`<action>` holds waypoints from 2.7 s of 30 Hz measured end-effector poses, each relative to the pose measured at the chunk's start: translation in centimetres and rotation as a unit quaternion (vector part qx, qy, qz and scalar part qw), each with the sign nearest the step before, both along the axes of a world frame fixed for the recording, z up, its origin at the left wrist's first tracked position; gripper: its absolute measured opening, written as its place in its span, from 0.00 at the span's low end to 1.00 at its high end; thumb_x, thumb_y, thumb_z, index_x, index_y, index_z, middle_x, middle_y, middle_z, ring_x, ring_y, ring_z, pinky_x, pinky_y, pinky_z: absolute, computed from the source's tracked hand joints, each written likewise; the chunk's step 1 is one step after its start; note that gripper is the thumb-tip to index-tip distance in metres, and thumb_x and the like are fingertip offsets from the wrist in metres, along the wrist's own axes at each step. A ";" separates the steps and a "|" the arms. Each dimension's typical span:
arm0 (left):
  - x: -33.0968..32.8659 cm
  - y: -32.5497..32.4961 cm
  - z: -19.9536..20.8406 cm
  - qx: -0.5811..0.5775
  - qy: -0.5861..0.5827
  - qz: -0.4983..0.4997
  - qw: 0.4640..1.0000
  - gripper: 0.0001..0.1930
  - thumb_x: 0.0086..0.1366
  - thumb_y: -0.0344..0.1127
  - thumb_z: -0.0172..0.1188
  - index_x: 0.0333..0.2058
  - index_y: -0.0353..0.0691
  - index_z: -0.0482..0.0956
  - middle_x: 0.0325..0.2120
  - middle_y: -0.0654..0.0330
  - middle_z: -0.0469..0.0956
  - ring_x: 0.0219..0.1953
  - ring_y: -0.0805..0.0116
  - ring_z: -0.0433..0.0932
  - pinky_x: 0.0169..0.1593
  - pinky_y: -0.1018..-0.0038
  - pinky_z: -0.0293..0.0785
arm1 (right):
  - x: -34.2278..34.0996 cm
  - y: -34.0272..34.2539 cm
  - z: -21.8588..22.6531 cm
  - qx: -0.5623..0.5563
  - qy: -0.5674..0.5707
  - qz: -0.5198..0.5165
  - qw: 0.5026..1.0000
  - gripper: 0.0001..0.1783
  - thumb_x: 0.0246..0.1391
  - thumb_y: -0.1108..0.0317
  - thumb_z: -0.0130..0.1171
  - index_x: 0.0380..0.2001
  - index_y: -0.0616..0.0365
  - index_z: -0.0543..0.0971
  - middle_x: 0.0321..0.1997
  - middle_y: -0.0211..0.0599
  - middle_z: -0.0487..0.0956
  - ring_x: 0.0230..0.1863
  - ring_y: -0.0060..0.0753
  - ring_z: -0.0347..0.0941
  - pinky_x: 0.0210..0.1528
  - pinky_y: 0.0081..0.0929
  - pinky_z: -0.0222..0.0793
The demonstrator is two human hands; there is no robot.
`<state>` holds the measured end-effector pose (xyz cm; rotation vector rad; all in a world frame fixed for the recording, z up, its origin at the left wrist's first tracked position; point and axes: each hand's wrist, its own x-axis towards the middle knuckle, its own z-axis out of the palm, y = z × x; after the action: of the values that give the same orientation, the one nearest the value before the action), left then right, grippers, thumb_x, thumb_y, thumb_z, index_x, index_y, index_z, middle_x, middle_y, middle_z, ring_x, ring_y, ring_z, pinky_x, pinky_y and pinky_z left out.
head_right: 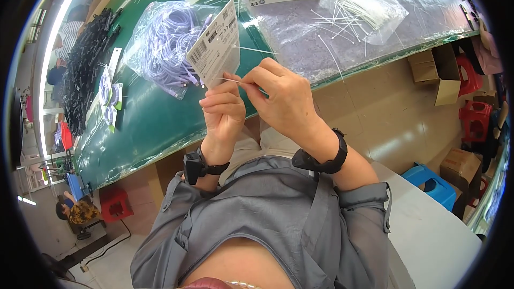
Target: The person packages a cable by placing it onto a cardboard backing and threading two plastic ties through the holes by hand. They pull the ties tight, turn the package over to inspect it, and place the finished item onto the table.
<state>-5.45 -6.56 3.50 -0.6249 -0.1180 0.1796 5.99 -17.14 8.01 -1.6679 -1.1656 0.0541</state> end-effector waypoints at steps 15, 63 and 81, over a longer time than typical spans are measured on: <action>0.5 -1.0 -1.0 0.363 0.160 0.011 0.918 0.20 0.71 0.46 0.45 0.52 0.37 0.67 0.42 0.54 0.76 0.41 0.62 0.79 0.44 0.65 0.79 | 1.8 -0.5 -0.7 0.047 -0.129 0.013 0.990 0.07 0.44 0.78 0.59 0.29 0.58 0.77 0.28 0.38 0.74 0.29 0.44 0.74 0.30 0.32 0.70; -1.3 -1.4 2.1 0.839 0.229 0.396 0.295 0.14 0.59 0.27 0.59 0.45 0.34 0.74 0.44 0.49 0.76 0.45 0.57 0.79 0.47 0.68 0.77 | 0.5 -3.3 -1.9 0.111 -0.286 -0.006 0.952 0.11 0.36 0.73 0.63 0.29 0.49 0.80 0.36 0.25 0.78 0.37 0.26 0.73 0.44 0.28 0.60; -1.3 -0.4 5.9 0.866 0.123 0.468 0.125 0.20 0.48 0.25 0.64 0.43 0.34 0.76 0.45 0.44 0.75 0.45 0.51 0.79 0.43 0.69 0.79 | -1.9 -5.0 -3.8 0.103 0.344 0.041 0.932 0.14 0.51 0.74 0.61 0.42 0.64 0.78 0.47 0.37 0.78 0.48 0.35 0.75 0.51 0.31 0.68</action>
<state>-6.79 -6.93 9.38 2.1221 -0.2872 1.1425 4.07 -22.09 4.19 -1.2518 -0.6703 0.5118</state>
